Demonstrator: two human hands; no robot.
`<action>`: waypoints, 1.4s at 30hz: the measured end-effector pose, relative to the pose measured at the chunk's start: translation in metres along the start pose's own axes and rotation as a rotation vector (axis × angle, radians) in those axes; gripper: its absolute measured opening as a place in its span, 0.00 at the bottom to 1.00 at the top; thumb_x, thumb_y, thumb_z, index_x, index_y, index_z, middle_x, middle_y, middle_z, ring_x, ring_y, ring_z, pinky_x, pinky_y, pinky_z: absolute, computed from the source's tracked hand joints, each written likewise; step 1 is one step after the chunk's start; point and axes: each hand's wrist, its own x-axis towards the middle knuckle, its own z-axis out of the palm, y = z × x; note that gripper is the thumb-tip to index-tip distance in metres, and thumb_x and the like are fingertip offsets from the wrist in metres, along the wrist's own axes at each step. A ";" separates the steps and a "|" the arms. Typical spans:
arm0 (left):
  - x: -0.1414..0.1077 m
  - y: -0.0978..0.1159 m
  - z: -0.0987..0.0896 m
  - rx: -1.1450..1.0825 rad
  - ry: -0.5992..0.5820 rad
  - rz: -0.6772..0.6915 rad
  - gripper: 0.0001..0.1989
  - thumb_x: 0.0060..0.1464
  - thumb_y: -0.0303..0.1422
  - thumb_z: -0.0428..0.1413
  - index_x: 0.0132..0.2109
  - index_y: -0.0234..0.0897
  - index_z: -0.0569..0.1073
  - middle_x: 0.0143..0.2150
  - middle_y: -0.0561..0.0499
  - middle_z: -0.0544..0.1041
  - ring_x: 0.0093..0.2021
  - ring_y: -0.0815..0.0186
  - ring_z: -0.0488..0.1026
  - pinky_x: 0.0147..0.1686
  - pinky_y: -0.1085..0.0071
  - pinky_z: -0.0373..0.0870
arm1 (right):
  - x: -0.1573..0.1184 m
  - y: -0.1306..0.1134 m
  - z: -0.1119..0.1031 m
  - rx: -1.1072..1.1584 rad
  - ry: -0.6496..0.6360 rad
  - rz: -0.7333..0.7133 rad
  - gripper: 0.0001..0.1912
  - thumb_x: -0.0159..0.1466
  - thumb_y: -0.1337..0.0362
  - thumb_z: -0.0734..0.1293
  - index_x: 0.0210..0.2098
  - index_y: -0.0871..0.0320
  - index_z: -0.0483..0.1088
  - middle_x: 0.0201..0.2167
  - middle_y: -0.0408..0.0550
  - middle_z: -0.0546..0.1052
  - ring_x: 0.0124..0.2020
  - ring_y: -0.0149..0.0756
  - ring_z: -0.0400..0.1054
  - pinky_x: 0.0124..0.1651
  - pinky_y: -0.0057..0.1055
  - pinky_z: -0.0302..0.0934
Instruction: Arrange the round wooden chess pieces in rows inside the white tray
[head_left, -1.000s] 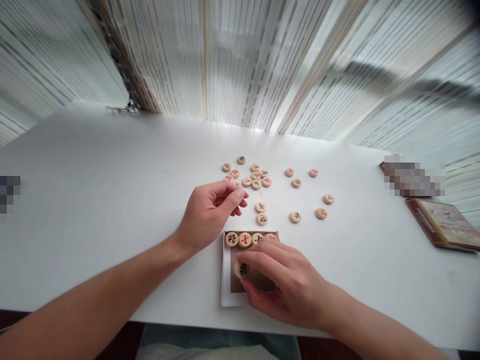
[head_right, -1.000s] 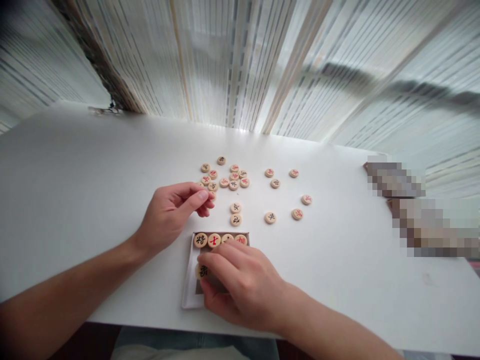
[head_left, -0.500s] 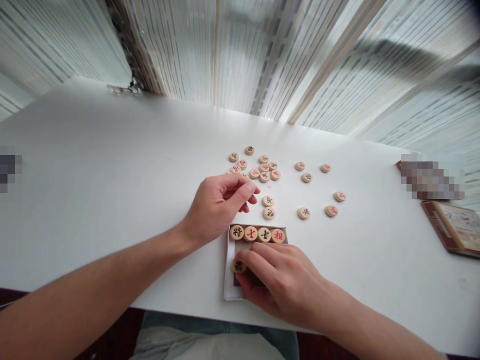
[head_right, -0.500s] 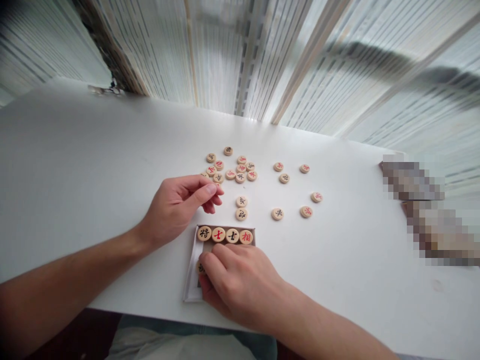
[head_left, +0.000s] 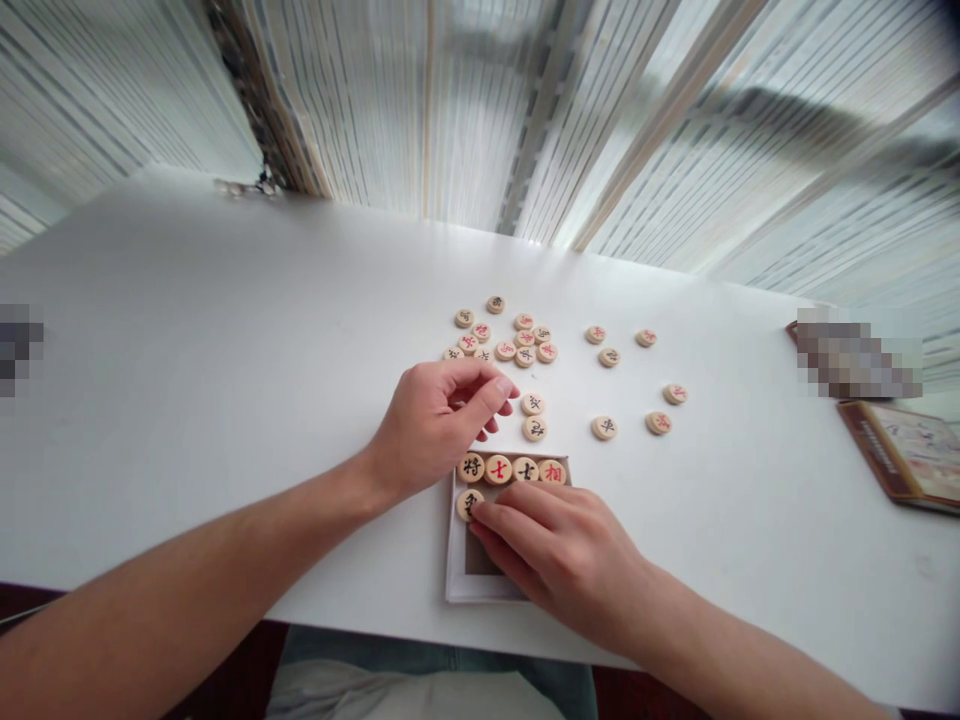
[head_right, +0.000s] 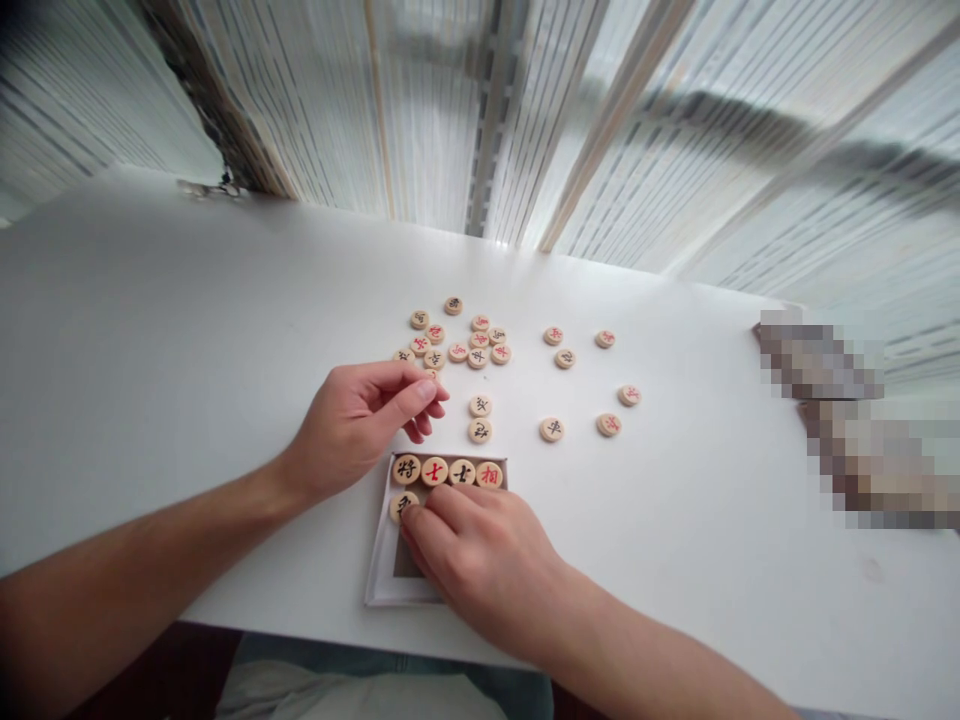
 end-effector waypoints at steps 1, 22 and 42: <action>-0.001 0.000 0.000 0.001 -0.003 -0.005 0.11 0.68 0.34 0.60 0.37 0.34 0.83 0.31 0.50 0.83 0.29 0.68 0.79 0.30 0.75 0.79 | 0.000 0.000 0.000 -0.008 0.003 0.006 0.14 0.79 0.70 0.63 0.41 0.61 0.79 0.28 0.46 0.78 0.25 0.36 0.69 0.28 0.35 0.60; -0.001 -0.003 0.000 0.092 -0.044 0.036 0.12 0.67 0.35 0.61 0.35 0.35 0.82 0.32 0.50 0.84 0.30 0.68 0.80 0.31 0.75 0.80 | 0.002 0.001 0.000 -0.084 0.018 -0.011 0.15 0.79 0.70 0.62 0.41 0.61 0.79 0.25 0.44 0.75 0.24 0.36 0.68 0.27 0.36 0.58; -0.004 0.004 -0.006 0.143 -0.034 0.080 0.12 0.68 0.37 0.61 0.36 0.37 0.84 0.31 0.51 0.85 0.31 0.65 0.82 0.32 0.74 0.79 | 0.000 0.012 -0.022 0.078 0.191 -0.028 0.08 0.75 0.70 0.66 0.39 0.59 0.76 0.23 0.42 0.74 0.21 0.31 0.62 0.26 0.32 0.55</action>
